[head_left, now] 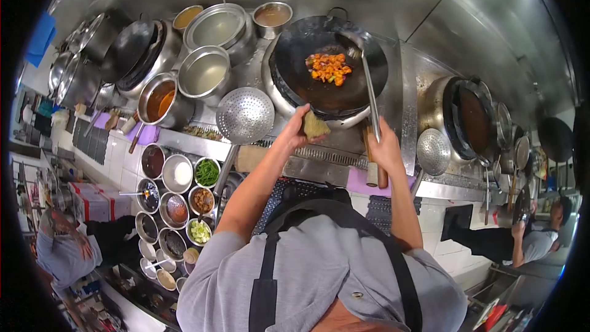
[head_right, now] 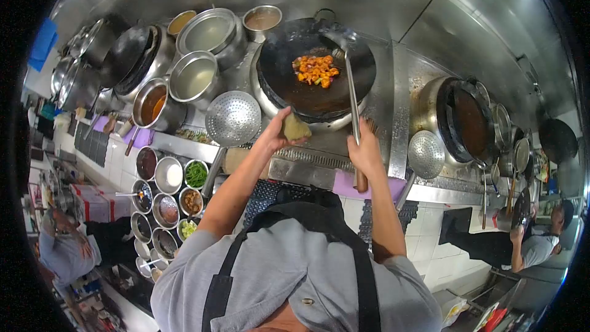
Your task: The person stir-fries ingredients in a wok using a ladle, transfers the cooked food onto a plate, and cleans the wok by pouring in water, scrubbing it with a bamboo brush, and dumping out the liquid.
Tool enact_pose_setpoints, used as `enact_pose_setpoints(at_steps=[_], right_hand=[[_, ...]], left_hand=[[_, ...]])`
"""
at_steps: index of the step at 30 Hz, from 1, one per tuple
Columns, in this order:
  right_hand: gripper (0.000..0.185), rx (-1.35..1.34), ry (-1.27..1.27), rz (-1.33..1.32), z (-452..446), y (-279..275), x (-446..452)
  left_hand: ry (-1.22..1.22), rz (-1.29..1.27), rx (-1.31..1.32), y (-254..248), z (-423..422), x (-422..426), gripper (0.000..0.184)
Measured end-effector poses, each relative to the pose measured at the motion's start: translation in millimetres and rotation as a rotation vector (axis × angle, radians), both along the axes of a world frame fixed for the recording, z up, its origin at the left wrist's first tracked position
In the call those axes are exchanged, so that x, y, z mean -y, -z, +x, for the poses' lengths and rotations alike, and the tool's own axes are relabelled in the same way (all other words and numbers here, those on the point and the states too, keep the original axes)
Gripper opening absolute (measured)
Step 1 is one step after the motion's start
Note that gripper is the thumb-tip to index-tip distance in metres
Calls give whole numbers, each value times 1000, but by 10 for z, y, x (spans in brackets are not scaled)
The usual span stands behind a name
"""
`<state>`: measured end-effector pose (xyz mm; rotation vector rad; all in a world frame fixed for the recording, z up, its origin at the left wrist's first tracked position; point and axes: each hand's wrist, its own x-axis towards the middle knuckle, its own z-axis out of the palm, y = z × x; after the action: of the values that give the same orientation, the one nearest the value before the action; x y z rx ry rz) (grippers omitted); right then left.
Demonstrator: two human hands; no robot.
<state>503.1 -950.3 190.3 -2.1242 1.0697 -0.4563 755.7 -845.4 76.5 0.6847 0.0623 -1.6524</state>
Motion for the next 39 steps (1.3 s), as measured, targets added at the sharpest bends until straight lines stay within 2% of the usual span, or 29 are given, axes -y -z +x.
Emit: enact_pose_setpoints(at_steps=[3, 4, 5, 7, 9, 12, 16, 18, 22, 25, 27, 28, 30, 32, 34, 35, 36, 37, 38, 39], right_hand=[[62, -62, -72, 147, -540, -24, -171], [62, -115, -85, 182, -644, -115, -253], [63, -166, -105, 213, -712, -218, -295], [62, -226, -205, 135, -784, -389, -350], [61, -230, -272, 71, -810, -453, -382], [65, -303, -293, -6, -681, -250, -248], [68, -376, -187, -44, -330, -60, -179], [69, -387, -134, -38, -311, 20, -201], [64, -213, -118, 40, -530, -32, -348], [62, -120, -200, 149, -743, -192, -419], [61, -91, -293, 177, -871, -544, -409], [61, -144, -361, 145, -937, -700, -392], [60, -287, -343, 140, -907, -728, -346], [60, -356, -285, 134, -848, -641, -336], [59, -356, -205, 101, -624, -281, -192], [58, -278, -192, 56, -621, -61, -178], [58, -199, -179, 7, -604, 168, -127], [57, -120, -169, -45, -566, 258, -85], [55, -129, -119, 163, -480, -71, -208], [54, -54, -80, 231, -524, -52, -256]], left_hand=[[-53, 221, 26, 175, 9, 567, 39], [-47, 227, 8, 445, 63, 712, 34], [-82, 216, 52, 417, 2, 709, 33], [-159, 199, 140, 270, -143, 569, 31], [-121, 204, 118, 110, -182, 359, 30], [-47, 193, 75, 123, -135, 198, 29], [-124, 144, 236, 262, -285, -64, 33], [-131, 130, 253, 290, -505, -537, 37], [-121, 122, 299, 92, -544, -678, 44], [-141, 247, 138, 91, -277, -144, 32], [-55, 213, 58, -199, -300, -176, 29], [-17, 177, 28, -351, -268, -117, 27], [-33, 193, 47, -421, -293, -86, 27], [-28, 211, 77, -468, -330, -78, 26], [-78, 200, 48, -157, -292, 23, 26], [-106, 193, 28, -55, -277, 69, 25], [-145, 182, 167, -223, -327, -21, 26], [-107, 153, 163, -254, -257, -16, 26], [-73, 133, 154, -248, -165, -59, 26], [-41, 124, 141, -279, -128, -129, 26]])
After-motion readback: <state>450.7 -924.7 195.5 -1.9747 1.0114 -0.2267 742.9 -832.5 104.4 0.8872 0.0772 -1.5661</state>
